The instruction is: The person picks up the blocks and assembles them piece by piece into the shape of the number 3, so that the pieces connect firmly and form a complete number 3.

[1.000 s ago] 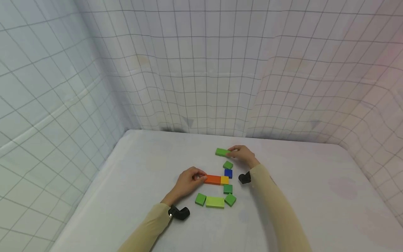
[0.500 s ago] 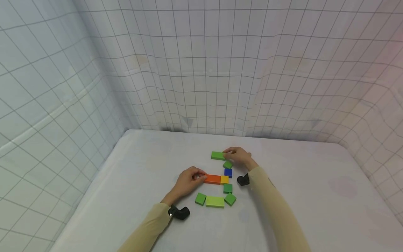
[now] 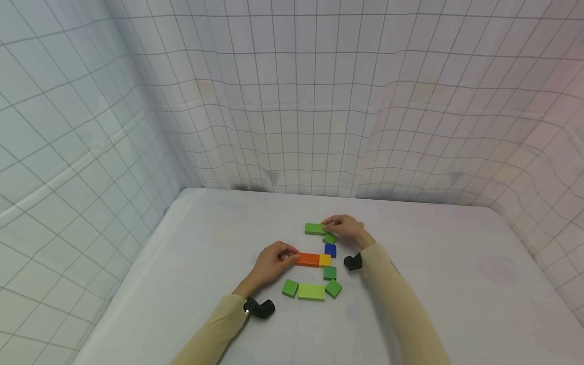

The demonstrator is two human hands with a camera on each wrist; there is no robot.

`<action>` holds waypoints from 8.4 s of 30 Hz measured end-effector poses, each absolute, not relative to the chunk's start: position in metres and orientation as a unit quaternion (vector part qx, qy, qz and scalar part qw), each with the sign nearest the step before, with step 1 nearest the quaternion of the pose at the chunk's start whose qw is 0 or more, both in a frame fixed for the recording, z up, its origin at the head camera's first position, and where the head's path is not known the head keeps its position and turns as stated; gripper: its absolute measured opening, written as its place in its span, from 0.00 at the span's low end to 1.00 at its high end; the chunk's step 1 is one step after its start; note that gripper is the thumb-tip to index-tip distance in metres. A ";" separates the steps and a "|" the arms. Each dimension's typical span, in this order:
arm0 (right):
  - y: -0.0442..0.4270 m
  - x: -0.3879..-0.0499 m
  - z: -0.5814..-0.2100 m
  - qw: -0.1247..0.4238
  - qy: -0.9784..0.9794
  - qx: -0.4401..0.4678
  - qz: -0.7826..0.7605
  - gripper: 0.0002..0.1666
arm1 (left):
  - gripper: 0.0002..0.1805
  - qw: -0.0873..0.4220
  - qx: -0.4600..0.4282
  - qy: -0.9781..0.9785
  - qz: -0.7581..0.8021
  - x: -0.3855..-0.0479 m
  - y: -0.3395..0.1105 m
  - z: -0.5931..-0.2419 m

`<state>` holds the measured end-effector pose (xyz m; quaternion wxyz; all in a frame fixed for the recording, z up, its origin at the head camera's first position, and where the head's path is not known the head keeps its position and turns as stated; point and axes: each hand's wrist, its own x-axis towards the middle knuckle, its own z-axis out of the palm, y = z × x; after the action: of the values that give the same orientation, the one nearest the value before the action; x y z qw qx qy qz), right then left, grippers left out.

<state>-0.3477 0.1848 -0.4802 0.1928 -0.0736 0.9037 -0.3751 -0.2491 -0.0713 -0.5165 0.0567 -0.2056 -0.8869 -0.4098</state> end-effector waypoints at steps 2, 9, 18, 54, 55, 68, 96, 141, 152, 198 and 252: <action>0.185 -0.348 -0.481 0.194 0.903 -0.070 -0.377 0.24 | 0.11 0.057 -0.206 -0.887 -0.410 -0.249 -0.071 -0.517; 0.185 -0.348 -0.482 0.191 0.905 -0.070 -0.374 0.24 | 0.11 0.052 -0.202 -0.889 -0.407 -0.249 -0.071 -0.516; 0.185 -0.346 -0.482 0.179 0.910 -0.079 -0.366 0.24 | 0.11 0.059 -0.208 -0.887 -0.409 -0.247 -0.071 -0.514; 0.322 -0.230 -0.449 0.158 0.941 -0.108 -0.278 0.27 | 0.10 0.060 -0.201 -0.893 -0.399 -0.249 -0.072 -0.522; 0.323 -0.225 -0.450 0.157 0.940 -0.109 -0.283 0.28 | 0.10 0.060 -0.200 -0.893 -0.398 -0.250 -0.072 -0.522; 0.327 -0.188 -0.458 0.152 0.935 -0.100 -0.305 0.33 | 0.10 0.059 -0.204 -0.889 -0.406 -0.249 -0.071 -0.519; 0.250 -0.275 -0.472 0.133 0.918 -0.056 -0.370 0.29 | 0.10 0.056 -0.199 -0.889 -0.407 -0.246 -0.071 -0.517; 0.142 -0.384 -0.453 0.185 0.910 0.023 -0.370 0.21 | 0.10 0.058 -0.205 -0.887 -0.411 -0.247 -0.070 -0.519; 0.124 -0.377 -0.452 0.186 0.914 0.002 -0.361 0.15 | 0.10 0.053 -0.201 -0.889 -0.408 -0.246 -0.070 -0.518; 0.141 -0.369 -0.461 0.238 0.907 -0.157 -0.310 0.24 | 0.11 0.063 -0.215 -0.885 -0.408 -0.247 -0.071 -0.517; 0.116 -0.368 -0.463 0.216 0.916 -0.170 -0.292 0.24 | 0.10 0.062 -0.209 -0.889 -0.404 -0.246 -0.069 -0.516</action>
<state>-0.3679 0.1159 -0.4633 0.2156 -0.1695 0.9164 -0.2916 -0.2463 -0.0690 -0.5164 0.0617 -0.2088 -0.8887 -0.4035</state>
